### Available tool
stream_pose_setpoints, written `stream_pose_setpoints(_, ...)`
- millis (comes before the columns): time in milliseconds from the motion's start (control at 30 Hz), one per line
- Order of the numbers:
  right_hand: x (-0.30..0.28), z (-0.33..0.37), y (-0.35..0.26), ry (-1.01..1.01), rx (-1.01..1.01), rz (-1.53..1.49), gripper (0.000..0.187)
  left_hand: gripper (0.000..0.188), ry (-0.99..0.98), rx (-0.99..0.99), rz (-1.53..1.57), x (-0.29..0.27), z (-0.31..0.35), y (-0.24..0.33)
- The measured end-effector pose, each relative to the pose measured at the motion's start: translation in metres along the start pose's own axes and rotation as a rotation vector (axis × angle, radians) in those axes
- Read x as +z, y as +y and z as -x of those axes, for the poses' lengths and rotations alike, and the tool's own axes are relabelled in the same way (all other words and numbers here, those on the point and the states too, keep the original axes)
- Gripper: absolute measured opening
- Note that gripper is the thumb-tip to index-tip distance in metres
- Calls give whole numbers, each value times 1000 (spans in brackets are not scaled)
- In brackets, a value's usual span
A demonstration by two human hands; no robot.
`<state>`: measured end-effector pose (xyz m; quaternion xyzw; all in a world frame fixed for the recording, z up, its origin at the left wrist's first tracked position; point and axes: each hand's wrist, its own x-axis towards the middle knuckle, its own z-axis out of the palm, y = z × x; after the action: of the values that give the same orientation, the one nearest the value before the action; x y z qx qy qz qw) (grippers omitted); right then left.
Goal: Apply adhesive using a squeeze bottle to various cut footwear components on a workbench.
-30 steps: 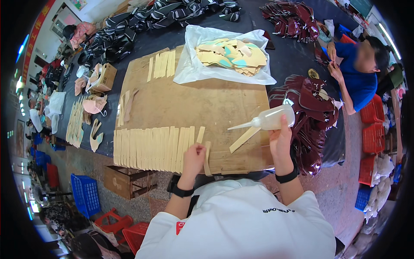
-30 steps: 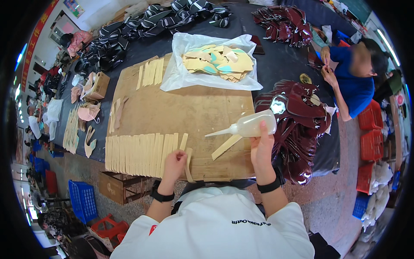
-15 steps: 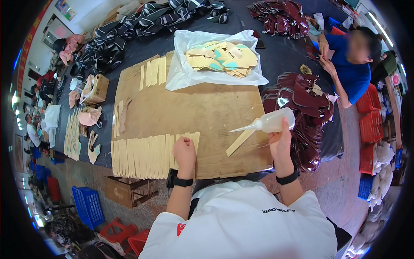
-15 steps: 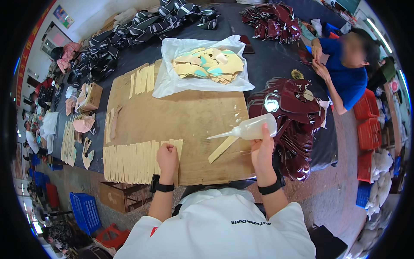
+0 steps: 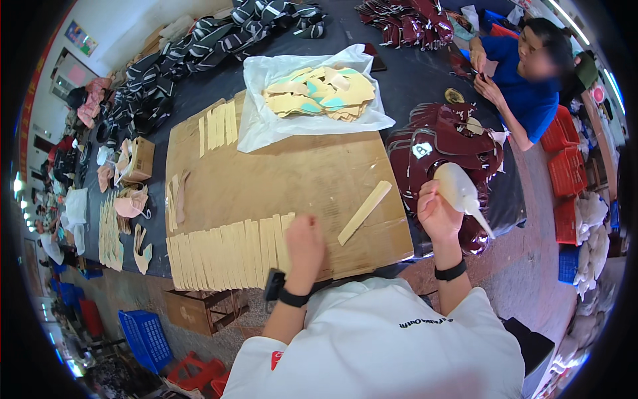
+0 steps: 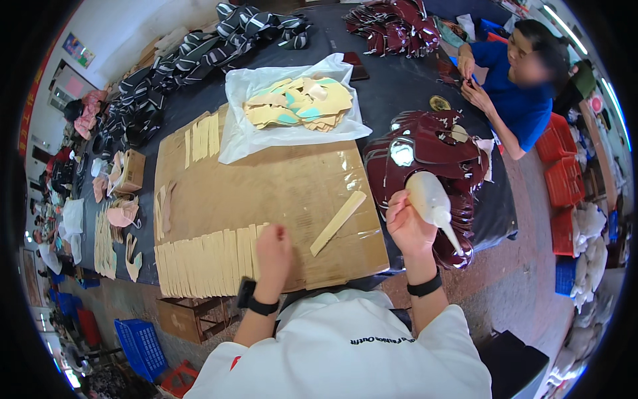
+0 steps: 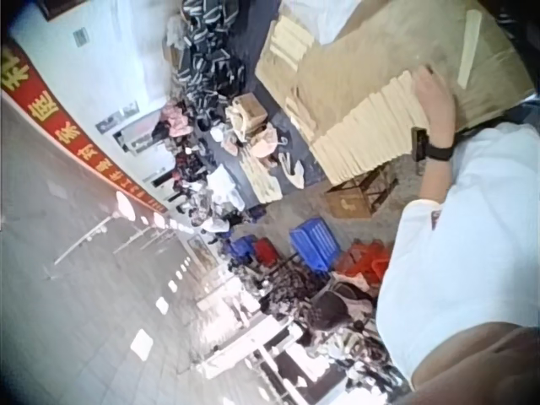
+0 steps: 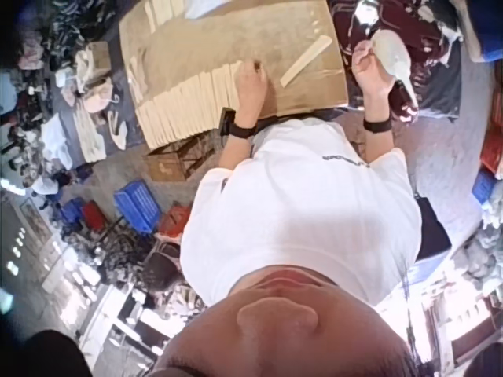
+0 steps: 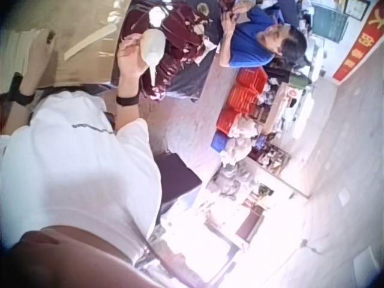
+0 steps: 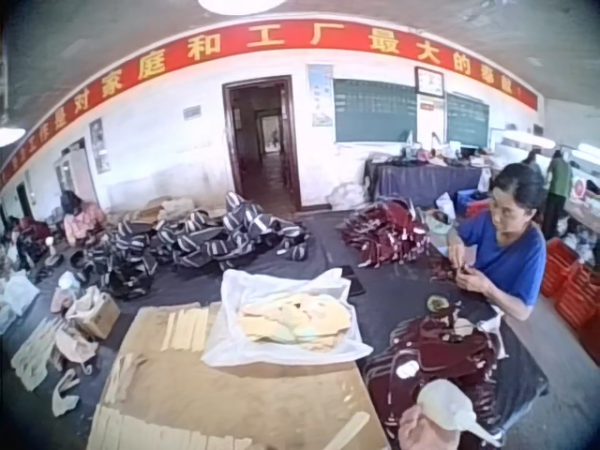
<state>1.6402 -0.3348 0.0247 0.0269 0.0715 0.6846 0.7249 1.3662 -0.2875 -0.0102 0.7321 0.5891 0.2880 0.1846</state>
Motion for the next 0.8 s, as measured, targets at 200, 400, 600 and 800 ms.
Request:
stream_pose_setpoints(200, -23, 5, 5, 268, 19, 117, 47, 13, -128, 195, 138, 91, -18, 59)
stream_pose_setpoints(400, -30, 6, 5, 383, 2, 237, 65, 12, -171, 112, 100, 108, -23, 63)
stream_pose_setpoints(600, -35, -16, 16, 328, 128, 225, 72, 14, -164, 3, 115, 87, -20, 70)
stream_pose_setpoints(800, -47, -35, 21, 363, 124, 451, 85, 14, -331, -520, 1265, 40, 3, 57)
